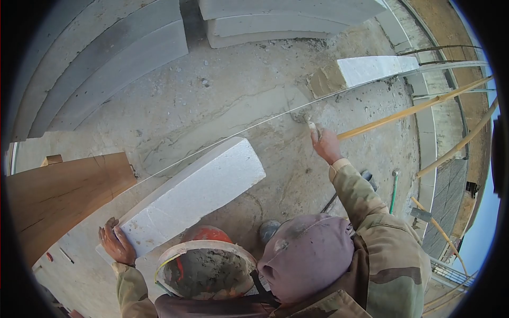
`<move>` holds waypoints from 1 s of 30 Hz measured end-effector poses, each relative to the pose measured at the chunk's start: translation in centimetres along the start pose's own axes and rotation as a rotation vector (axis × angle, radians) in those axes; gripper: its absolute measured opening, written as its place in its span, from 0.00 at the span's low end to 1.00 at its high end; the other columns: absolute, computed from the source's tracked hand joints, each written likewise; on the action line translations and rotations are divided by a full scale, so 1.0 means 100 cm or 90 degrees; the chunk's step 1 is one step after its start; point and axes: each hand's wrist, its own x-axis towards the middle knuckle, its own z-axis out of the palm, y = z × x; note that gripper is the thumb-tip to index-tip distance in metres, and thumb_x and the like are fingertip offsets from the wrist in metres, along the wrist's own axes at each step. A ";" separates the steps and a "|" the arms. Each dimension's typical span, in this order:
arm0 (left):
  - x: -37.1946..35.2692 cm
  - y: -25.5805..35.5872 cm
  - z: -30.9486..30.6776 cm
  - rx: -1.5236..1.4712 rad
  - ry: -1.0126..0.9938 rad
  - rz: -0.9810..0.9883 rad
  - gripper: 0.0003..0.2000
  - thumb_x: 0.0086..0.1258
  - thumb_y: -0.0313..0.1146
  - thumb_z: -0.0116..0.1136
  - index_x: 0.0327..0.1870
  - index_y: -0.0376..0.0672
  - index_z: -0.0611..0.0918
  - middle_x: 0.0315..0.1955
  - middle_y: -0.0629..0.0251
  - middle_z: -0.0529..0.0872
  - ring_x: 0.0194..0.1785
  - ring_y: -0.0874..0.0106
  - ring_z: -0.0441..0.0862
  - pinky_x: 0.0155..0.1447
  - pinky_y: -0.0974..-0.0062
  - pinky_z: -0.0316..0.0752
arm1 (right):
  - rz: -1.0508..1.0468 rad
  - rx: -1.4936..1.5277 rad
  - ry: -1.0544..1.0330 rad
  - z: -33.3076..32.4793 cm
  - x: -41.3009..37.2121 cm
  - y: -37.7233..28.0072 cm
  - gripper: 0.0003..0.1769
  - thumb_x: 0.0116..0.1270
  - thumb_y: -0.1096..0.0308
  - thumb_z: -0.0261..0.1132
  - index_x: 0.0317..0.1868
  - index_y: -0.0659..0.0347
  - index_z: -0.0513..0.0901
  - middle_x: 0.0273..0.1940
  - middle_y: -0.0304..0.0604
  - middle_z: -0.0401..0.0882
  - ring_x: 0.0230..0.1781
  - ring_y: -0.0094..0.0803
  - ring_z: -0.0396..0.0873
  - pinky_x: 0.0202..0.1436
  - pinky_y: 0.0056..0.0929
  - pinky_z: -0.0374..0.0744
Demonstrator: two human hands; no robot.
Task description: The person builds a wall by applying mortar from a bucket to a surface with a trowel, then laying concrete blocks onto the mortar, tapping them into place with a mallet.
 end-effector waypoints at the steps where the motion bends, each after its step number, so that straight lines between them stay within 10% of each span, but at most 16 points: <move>1: 0.000 0.001 0.000 -0.001 -0.004 -0.002 0.18 0.82 0.38 0.42 0.57 0.34 0.79 0.47 0.48 0.88 0.53 0.46 0.80 0.75 0.43 0.61 | 0.044 0.028 0.025 -0.004 0.011 0.013 0.22 0.76 0.54 0.61 0.41 0.69 0.85 0.33 0.66 0.84 0.37 0.66 0.84 0.42 0.54 0.81; 5: 0.000 0.002 -0.001 0.000 0.001 -0.011 0.18 0.82 0.38 0.43 0.57 0.34 0.80 0.47 0.48 0.88 0.53 0.46 0.80 0.75 0.44 0.61 | 0.291 0.416 -0.133 -0.010 0.002 -0.007 0.21 0.77 0.55 0.61 0.42 0.68 0.86 0.34 0.66 0.85 0.36 0.66 0.84 0.41 0.53 0.83; 8: 0.001 0.001 0.001 0.000 0.009 -0.006 0.18 0.81 0.37 0.43 0.57 0.34 0.80 0.47 0.48 0.88 0.53 0.46 0.81 0.74 0.45 0.62 | 0.201 0.303 -0.125 0.020 -0.041 -0.028 0.20 0.77 0.55 0.62 0.43 0.68 0.86 0.34 0.65 0.85 0.36 0.66 0.85 0.41 0.53 0.82; 11: 0.000 0.003 0.001 -0.005 0.006 -0.010 0.17 0.81 0.37 0.43 0.57 0.34 0.80 0.47 0.48 0.88 0.52 0.46 0.81 0.73 0.46 0.63 | -0.023 0.156 -0.034 0.037 -0.061 -0.031 0.19 0.79 0.56 0.60 0.47 0.67 0.84 0.27 0.52 0.83 0.26 0.43 0.84 0.31 0.43 0.80; 13: 0.001 0.003 0.000 -0.010 -0.002 -0.010 0.17 0.82 0.37 0.43 0.57 0.34 0.80 0.47 0.48 0.88 0.52 0.46 0.81 0.73 0.46 0.63 | 0.132 0.226 0.056 0.035 -0.053 -0.027 0.25 0.76 0.51 0.63 0.46 0.71 0.86 0.34 0.67 0.85 0.42 0.67 0.84 0.46 0.55 0.79; 19: -0.001 -0.007 0.004 0.018 -0.015 0.029 0.19 0.83 0.40 0.41 0.57 0.34 0.80 0.47 0.49 0.88 0.52 0.46 0.80 0.70 0.46 0.65 | 0.289 0.320 0.034 0.076 -0.058 -0.043 0.26 0.76 0.50 0.62 0.47 0.71 0.85 0.39 0.72 0.84 0.46 0.71 0.81 0.48 0.56 0.78; 22: 0.000 -0.006 0.003 0.023 -0.025 0.007 0.21 0.83 0.42 0.41 0.57 0.35 0.81 0.47 0.48 0.88 0.52 0.46 0.80 0.71 0.45 0.64 | 0.189 0.389 -0.098 0.076 -0.093 -0.087 0.25 0.77 0.52 0.62 0.46 0.72 0.84 0.35 0.65 0.85 0.37 0.60 0.85 0.40 0.51 0.80; 30: 0.003 -0.012 0.007 0.033 -0.038 0.039 0.24 0.82 0.45 0.38 0.59 0.38 0.85 0.50 0.49 0.88 0.56 0.45 0.81 0.73 0.43 0.63 | 0.500 0.798 -0.209 -0.043 -0.207 -0.109 0.16 0.79 0.58 0.62 0.45 0.65 0.81 0.24 0.40 0.78 0.18 0.29 0.76 0.19 0.30 0.72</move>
